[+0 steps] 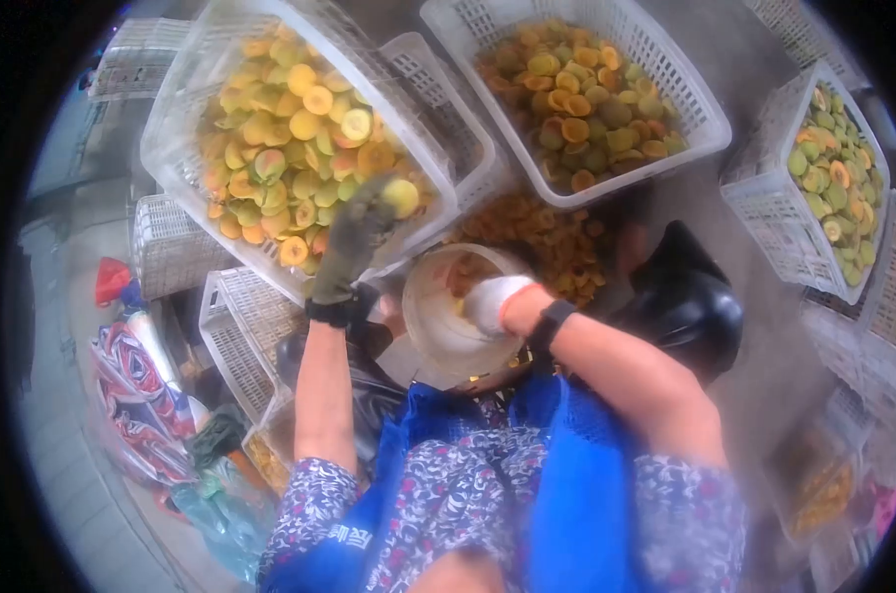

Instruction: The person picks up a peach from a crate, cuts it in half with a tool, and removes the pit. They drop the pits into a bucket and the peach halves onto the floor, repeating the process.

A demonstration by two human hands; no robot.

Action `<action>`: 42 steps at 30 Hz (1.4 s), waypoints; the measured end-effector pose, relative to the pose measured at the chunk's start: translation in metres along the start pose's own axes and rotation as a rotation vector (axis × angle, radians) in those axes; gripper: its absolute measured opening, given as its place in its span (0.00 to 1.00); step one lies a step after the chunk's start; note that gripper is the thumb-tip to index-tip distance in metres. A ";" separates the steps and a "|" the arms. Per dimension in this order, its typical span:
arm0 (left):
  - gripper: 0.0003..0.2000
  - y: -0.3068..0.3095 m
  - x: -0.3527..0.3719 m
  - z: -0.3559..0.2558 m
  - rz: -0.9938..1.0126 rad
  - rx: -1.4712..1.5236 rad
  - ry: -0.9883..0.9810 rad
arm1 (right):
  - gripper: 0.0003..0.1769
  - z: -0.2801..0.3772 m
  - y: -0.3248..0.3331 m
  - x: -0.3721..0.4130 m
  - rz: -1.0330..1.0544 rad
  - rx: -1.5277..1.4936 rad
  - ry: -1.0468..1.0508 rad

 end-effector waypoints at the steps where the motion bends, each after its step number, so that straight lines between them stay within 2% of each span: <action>1: 0.24 0.005 0.015 0.014 -0.053 0.451 0.032 | 0.18 -0.001 0.010 0.001 -0.097 -0.098 0.044; 2: 0.24 0.004 0.030 0.027 -0.125 0.904 0.058 | 0.19 -0.006 0.021 0.002 -0.188 -0.185 0.090; 3: 0.23 0.010 0.042 0.019 -0.199 0.983 -0.020 | 0.19 -0.014 0.027 -0.015 -0.321 -0.316 0.221; 4: 0.23 0.010 0.054 0.012 -0.226 0.981 -0.006 | 0.20 0.002 0.059 0.006 -0.480 -0.397 0.305; 5: 0.23 0.015 0.069 0.006 -0.289 0.996 -0.012 | 0.22 -0.004 0.077 0.016 -0.486 -0.750 0.235; 6: 0.22 0.016 0.073 -0.003 -0.323 1.016 -0.034 | 0.29 0.005 0.089 0.028 -0.477 -0.915 0.246; 9: 0.22 0.010 0.079 -0.015 -0.358 0.957 -0.016 | 0.33 0.016 0.107 0.032 -0.529 -0.956 0.257; 11: 0.23 0.006 0.082 -0.016 -0.424 0.874 0.064 | 0.36 0.033 0.135 0.057 -0.927 -0.504 0.329; 12: 0.23 0.005 0.083 -0.015 -0.426 0.878 0.063 | 0.36 0.034 0.137 0.057 -0.925 -0.502 0.327; 15: 0.23 -0.001 0.086 -0.009 -0.372 0.924 0.010 | 0.31 0.050 0.138 0.043 -0.702 -0.587 0.425; 17: 0.22 0.001 0.089 -0.006 -0.312 0.714 0.034 | 0.30 0.050 0.138 0.035 -0.683 -0.600 0.401; 18: 0.22 0.003 0.092 -0.005 -0.318 0.714 0.039 | 0.28 0.048 0.137 0.030 -0.669 -0.620 0.373; 19: 0.22 0.002 0.096 0.001 -0.354 0.847 0.070 | 0.28 0.049 0.136 0.027 -0.664 -0.618 0.376; 20: 0.22 -0.001 0.098 0.004 -0.388 0.982 0.097 | 0.27 0.045 0.132 0.023 -0.617 -0.783 0.418; 21: 0.23 0.001 0.098 0.009 -0.479 1.038 0.035 | 0.26 0.043 0.130 0.018 -0.565 -0.946 0.457; 22: 0.23 0.000 0.099 0.012 -0.487 1.041 0.031 | 0.26 0.046 0.133 0.018 -0.561 -0.939 0.456; 24: 0.24 -0.002 0.103 0.022 -0.574 1.386 -0.069 | 0.21 0.043 0.127 0.010 -0.424 -1.047 0.298; 25: 0.25 0.007 0.105 0.014 -0.529 1.343 -0.135 | 0.21 0.031 0.123 -0.003 -0.415 -1.040 0.303; 26: 0.25 0.007 0.109 0.019 -0.540 1.339 -0.136 | 0.18 0.033 0.144 0.010 -0.775 -0.214 0.307; 27: 0.25 0.001 0.113 0.028 -0.543 1.362 -0.087 | 0.16 0.076 0.136 0.027 -1.043 0.646 0.273; 30: 0.25 -0.004 0.115 0.033 -0.525 1.406 -0.024 | 0.12 0.065 0.129 0.015 -1.012 0.574 0.213; 31: 0.25 0.008 0.113 0.021 -0.592 1.366 -0.067 | 0.11 0.069 0.136 0.019 -0.940 0.322 0.248; 32: 0.25 0.016 0.115 0.015 -0.661 1.324 -0.108 | 0.13 0.078 0.132 0.018 -0.925 0.165 0.373; 34: 0.25 0.018 0.115 0.018 -0.638 1.264 -0.103 | 0.11 0.095 0.120 0.019 -0.855 0.136 0.393; 35: 0.25 0.017 0.114 0.018 -0.609 1.203 -0.096 | 0.10 0.104 0.106 0.020 -1.000 0.439 0.437; 38: 0.26 0.002 0.114 0.027 -0.604 1.292 -0.028 | 0.10 0.100 0.105 0.013 -0.924 0.329 0.438; 39: 0.26 0.000 0.113 0.028 -0.600 1.293 -0.029 | 0.09 0.102 0.105 0.019 -0.987 0.342 0.446; 42: 0.26 -0.006 0.108 0.026 -0.611 1.280 -0.007 | 0.08 0.101 0.107 0.023 -0.987 0.336 0.400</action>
Point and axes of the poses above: each hand's wrist, its own x-axis away from the middle knuckle, its own y-axis out of the back of the hand, z = x × y, the point moved 10 cm from there along -x, towards the middle knuckle, and after that the axes turned 15 degrees about z, right-handed, at the moved point
